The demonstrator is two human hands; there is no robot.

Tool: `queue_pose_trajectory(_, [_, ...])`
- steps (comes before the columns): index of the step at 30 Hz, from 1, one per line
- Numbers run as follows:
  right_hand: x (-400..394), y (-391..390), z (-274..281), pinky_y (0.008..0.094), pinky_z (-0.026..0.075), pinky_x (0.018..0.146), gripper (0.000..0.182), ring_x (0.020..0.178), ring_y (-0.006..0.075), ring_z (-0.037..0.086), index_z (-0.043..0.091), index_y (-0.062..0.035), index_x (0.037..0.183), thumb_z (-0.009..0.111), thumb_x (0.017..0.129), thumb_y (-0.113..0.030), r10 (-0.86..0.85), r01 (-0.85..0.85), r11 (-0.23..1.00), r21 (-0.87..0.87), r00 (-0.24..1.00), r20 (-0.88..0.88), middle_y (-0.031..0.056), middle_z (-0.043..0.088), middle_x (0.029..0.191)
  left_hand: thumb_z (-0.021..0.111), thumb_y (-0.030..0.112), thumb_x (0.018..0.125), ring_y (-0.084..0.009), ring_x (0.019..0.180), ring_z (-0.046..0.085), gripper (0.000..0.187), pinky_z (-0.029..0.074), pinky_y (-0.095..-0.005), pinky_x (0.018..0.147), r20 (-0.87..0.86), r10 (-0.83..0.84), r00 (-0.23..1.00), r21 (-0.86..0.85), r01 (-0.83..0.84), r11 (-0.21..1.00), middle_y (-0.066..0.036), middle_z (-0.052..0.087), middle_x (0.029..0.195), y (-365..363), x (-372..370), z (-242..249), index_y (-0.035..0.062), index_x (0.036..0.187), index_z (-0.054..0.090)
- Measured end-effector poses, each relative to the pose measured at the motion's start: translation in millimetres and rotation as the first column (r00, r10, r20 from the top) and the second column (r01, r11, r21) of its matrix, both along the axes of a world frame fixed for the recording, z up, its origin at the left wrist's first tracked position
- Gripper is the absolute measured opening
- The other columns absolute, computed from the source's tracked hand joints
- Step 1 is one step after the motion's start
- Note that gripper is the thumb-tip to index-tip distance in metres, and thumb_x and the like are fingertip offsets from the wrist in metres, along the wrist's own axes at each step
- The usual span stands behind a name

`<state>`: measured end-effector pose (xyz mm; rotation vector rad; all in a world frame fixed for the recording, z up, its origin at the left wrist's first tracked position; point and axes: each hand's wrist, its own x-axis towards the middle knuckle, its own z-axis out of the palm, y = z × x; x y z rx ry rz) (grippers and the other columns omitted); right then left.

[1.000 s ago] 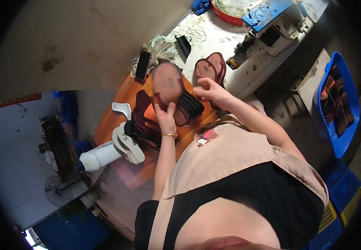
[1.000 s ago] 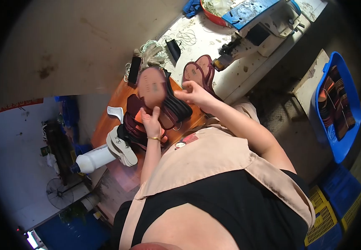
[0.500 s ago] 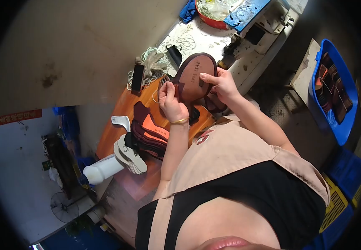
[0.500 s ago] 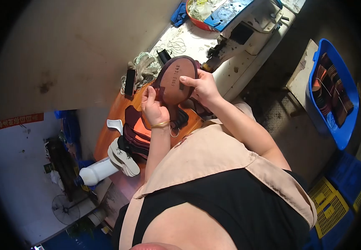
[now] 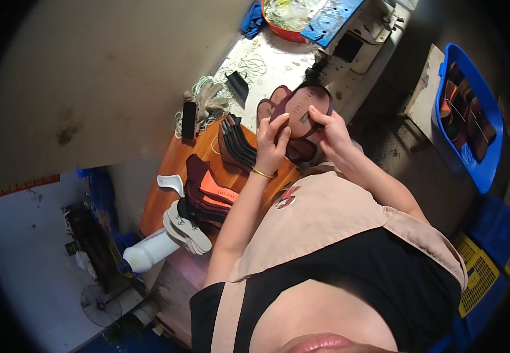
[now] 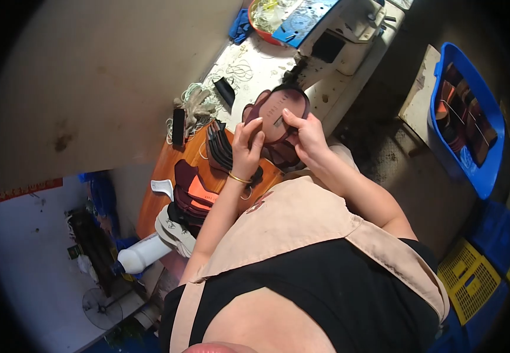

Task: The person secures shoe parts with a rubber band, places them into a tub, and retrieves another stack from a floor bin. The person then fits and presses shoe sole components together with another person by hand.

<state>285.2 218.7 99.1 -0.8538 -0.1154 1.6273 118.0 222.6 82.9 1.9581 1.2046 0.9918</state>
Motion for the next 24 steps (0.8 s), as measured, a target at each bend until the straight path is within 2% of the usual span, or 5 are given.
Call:
queue_pose_trajectory(2, [4,-8,-7,0.0356,0.054,0.077,0.021,0.087,0.0200,0.062,0.055,0.0013,0.103,0.058,0.086,-0.010,-0.074,0.070,0.993,-0.100,0.997,-0.039,0.0113,0.062,0.097,0.061,0.014,0.084,-0.0200,0.093,0.053,0.035,0.040,-0.0335,0.087,0.190,-0.065,0.980,-0.021,0.070,0.997,-0.008,0.054,0.091,22,8,-9,0.0073,0.115,0.048])
queue_pose_trajectory(4, [6,-17,-9,0.0347,0.054,0.076,0.020,0.086,0.0192,0.062,0.055,-0.0003,0.102,0.057,0.087,-0.014,-0.068,0.065,0.993,-0.099,0.997,-0.028,0.0111,0.062,0.097,0.064,0.014,0.082,-0.0154,0.090,0.054,0.050,0.044,-0.0298,0.081,0.450,0.053,0.891,-0.375,0.135,0.917,-0.007,0.056,0.090,50,15,-29,0.0064,0.120,0.034])
queue_pose_trajectory(8, [0,-18,-28,0.0312,0.053,0.077,0.022,0.085,0.0155,0.062,0.058,-0.0034,0.096,0.057,0.088,-0.024,-0.112,0.118,0.979,-0.169,0.993,0.048,0.0074,0.063,0.095,0.067,0.007,0.079,-0.0081,0.070,0.054,0.058,0.047,-0.0211,0.061,0.541,0.048,0.840,-0.611,0.353,0.708,-0.003,0.055,0.077,103,21,-34,0.0077,0.115,0.021])
queue_pose_trajectory(13, [-1,6,-41,0.0286,0.054,0.065,0.026,0.070,0.0143,0.061,0.058,-0.0001,0.089,0.061,0.087,-0.025,-0.078,0.107,0.986,-0.125,0.973,0.219,0.0062,0.061,0.084,0.070,0.007,0.078,-0.0068,0.062,0.051,0.060,0.042,-0.0193,0.053,0.498,0.052,0.866,-0.667,0.344,0.661,-0.002,0.054,0.073,125,10,-39,0.0077,0.115,0.023])
queue_pose_trajectory(24, [7,32,-51,0.0260,0.051,0.047,0.036,0.056,0.0179,0.063,0.060,0.0072,0.085,0.064,0.083,-0.029,0.162,-0.152,0.987,-0.057,0.918,0.362,0.0100,0.063,0.076,0.067,0.019,0.082,-0.0055,0.071,0.051,0.051,0.042,-0.0183,0.066,0.142,0.289,0.947,-0.600,-0.150,0.786,0.002,0.056,0.080,62,-16,-31,0.0014,0.125,0.045])
